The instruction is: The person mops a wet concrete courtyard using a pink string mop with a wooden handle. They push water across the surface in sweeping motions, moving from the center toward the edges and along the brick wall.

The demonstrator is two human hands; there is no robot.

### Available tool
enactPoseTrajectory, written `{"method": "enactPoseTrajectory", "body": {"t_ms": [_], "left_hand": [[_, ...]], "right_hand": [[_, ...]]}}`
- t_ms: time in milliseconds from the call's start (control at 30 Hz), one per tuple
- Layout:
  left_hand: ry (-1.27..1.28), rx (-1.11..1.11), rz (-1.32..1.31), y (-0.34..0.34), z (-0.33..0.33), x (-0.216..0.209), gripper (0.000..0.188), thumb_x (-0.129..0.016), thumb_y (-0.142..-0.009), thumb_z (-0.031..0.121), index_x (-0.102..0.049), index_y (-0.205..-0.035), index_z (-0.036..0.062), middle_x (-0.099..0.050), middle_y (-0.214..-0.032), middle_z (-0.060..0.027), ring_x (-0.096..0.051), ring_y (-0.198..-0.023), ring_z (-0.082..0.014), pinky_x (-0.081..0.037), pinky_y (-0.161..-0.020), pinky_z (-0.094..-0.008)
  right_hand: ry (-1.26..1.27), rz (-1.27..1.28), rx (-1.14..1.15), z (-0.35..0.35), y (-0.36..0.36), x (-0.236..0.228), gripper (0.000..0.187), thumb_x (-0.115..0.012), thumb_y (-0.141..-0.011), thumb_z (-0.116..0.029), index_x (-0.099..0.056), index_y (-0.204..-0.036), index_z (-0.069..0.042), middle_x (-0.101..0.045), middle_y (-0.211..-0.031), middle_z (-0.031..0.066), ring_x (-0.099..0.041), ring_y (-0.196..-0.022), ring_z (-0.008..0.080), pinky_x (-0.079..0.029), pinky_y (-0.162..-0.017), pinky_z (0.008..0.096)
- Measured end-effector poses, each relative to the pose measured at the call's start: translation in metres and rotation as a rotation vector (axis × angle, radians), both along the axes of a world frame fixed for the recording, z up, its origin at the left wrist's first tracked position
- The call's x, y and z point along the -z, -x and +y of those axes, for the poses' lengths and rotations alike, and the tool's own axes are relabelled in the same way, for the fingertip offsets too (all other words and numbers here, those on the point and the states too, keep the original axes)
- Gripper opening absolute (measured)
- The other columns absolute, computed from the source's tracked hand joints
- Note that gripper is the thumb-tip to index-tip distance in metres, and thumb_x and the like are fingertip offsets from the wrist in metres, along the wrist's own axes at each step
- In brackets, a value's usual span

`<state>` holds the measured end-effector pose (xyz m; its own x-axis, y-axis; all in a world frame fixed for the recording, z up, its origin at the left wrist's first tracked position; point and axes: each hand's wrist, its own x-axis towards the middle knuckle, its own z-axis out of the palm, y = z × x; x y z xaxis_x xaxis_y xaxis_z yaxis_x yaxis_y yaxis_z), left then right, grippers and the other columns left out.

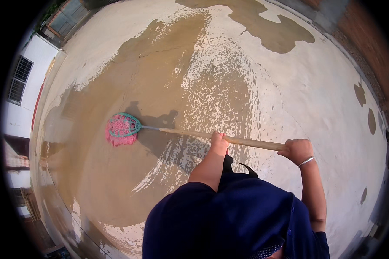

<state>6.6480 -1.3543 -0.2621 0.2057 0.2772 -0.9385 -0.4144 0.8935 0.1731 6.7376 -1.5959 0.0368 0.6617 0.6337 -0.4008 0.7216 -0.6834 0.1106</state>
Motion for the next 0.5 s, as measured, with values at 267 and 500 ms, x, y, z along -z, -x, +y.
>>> {"method": "enactPoseTrajectory", "body": {"t_ms": [267,500], "left_hand": [[0.094,0.453,0.124,-0.182,-0.088,-0.031,0.011,-0.054,-0.082,0.015,-0.048,-0.087,0.0066,-0.043,-0.062,-0.0022,-0.042,-0.052,-0.0131,-0.042,-0.054,-0.0294],[-0.082,0.713,-0.011,-0.272,-0.096,-0.022,0.012,-0.057,-0.078,0.012,-0.047,-0.081,0.0053,-0.045,-0.063,-0.0046,-0.044,-0.051,-0.0163,-0.044,-0.052,-0.0343]], "right_hand": [[-0.019,-0.041,0.506,-0.076,-0.027,-0.001,0.038,-0.067,-0.068,-0.046,-0.054,-0.063,-0.010,-0.057,-0.055,0.0079,-0.057,-0.053,0.0272,-0.044,-0.049,0.0374],[-0.100,-0.092,0.638,-0.073,-0.038,0.010,0.036,-0.067,-0.070,-0.043,-0.053,-0.067,-0.010,-0.058,-0.057,0.0091,-0.057,-0.053,0.0294,-0.044,-0.048,0.0383]]}}
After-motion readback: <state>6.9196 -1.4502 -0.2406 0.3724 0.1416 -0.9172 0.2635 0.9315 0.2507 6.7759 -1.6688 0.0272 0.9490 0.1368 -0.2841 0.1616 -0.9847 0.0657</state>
